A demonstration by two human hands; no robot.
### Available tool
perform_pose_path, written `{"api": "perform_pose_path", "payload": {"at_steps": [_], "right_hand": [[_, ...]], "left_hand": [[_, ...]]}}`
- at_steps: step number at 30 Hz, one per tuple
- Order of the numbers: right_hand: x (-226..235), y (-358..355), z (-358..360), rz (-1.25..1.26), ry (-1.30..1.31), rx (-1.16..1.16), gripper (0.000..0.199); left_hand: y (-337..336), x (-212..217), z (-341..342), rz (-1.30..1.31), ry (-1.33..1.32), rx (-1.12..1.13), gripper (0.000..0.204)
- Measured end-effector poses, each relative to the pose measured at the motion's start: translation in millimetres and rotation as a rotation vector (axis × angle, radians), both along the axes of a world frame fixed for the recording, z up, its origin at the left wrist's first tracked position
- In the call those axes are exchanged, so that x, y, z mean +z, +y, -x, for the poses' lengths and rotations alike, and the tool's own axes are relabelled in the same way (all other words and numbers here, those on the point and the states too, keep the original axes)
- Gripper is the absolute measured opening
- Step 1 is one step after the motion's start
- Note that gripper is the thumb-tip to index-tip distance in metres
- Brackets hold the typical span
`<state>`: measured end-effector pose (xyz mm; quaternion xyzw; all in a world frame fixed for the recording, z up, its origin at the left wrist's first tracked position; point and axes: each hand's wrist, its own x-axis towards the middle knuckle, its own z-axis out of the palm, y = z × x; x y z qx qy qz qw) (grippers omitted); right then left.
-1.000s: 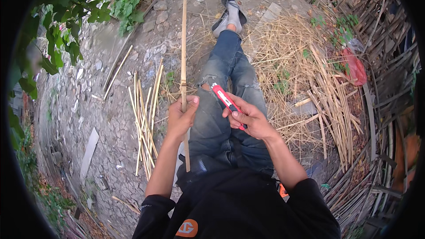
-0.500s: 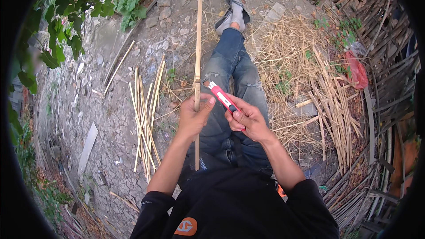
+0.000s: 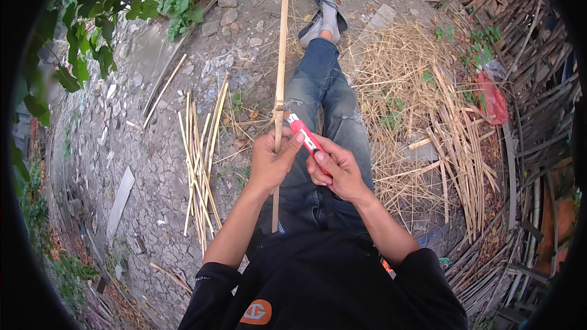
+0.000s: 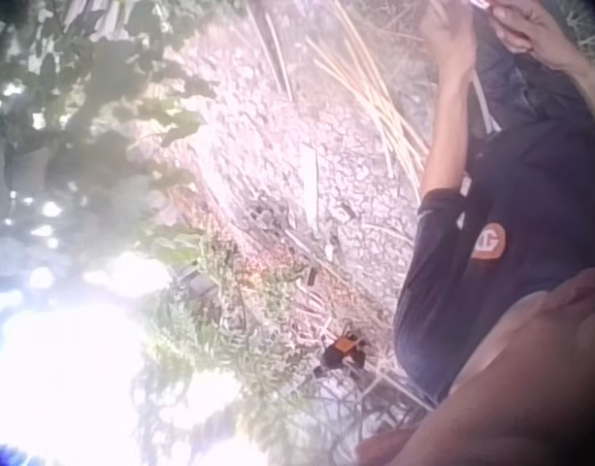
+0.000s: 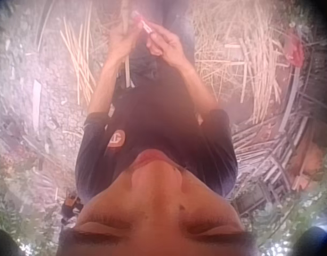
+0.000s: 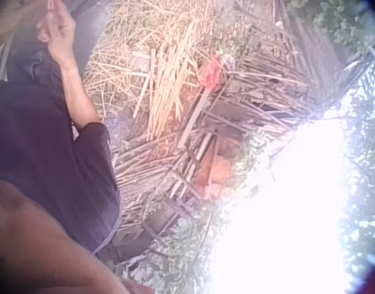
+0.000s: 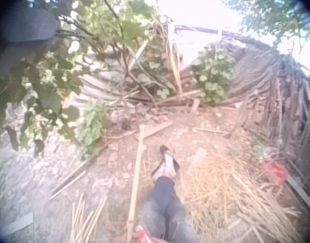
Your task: The person sits on the ground and uses a red utility knife to shave and smooth a long bamboo stick. They hold the stick with one hand and scrape along its length with the knife, occasionally rotating the stick to work different sides. Shavings fall to the ground as the stick is progressively thinned and smoothed.
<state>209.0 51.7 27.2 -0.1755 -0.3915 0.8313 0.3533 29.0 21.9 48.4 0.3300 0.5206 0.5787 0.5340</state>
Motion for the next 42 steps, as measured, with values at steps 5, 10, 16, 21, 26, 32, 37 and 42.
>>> {"api": "perform_pose_path", "payload": {"at_steps": [5,10,16,21,26,32,37,42], "right_hand": [[0,0,0,0.032,0.067,0.055,0.052],[5,-1,1,0.035,0.074,0.061,0.053],[5,-1,0,0.037,0.085,0.065,0.054],[4,0,0,0.029,0.083,0.074,0.055],[2,-3,4,-0.048,0.041,0.032,0.055],[5,2,3,-0.125,-0.042,0.047,0.062],[7,-2,10,-0.07,-0.001,0.015,0.063],[-7,0,6,-0.117,-0.054,0.022,0.063]], "left_hand": [[-1,4,0,0.006,0.01,0.011,0.028],[-2,5,1,0.009,0.016,0.011,0.029],[-2,3,0,0.014,0.027,0.014,0.028],[-2,4,0,0.021,0.02,0.023,0.027],[0,7,0,0.021,0.045,0.043,0.027],[0,4,3,0.05,0.082,0.065,0.029],[1,8,3,0.067,0.06,0.044,0.028],[1,12,12,0.059,0.191,-0.196,0.022]]}}
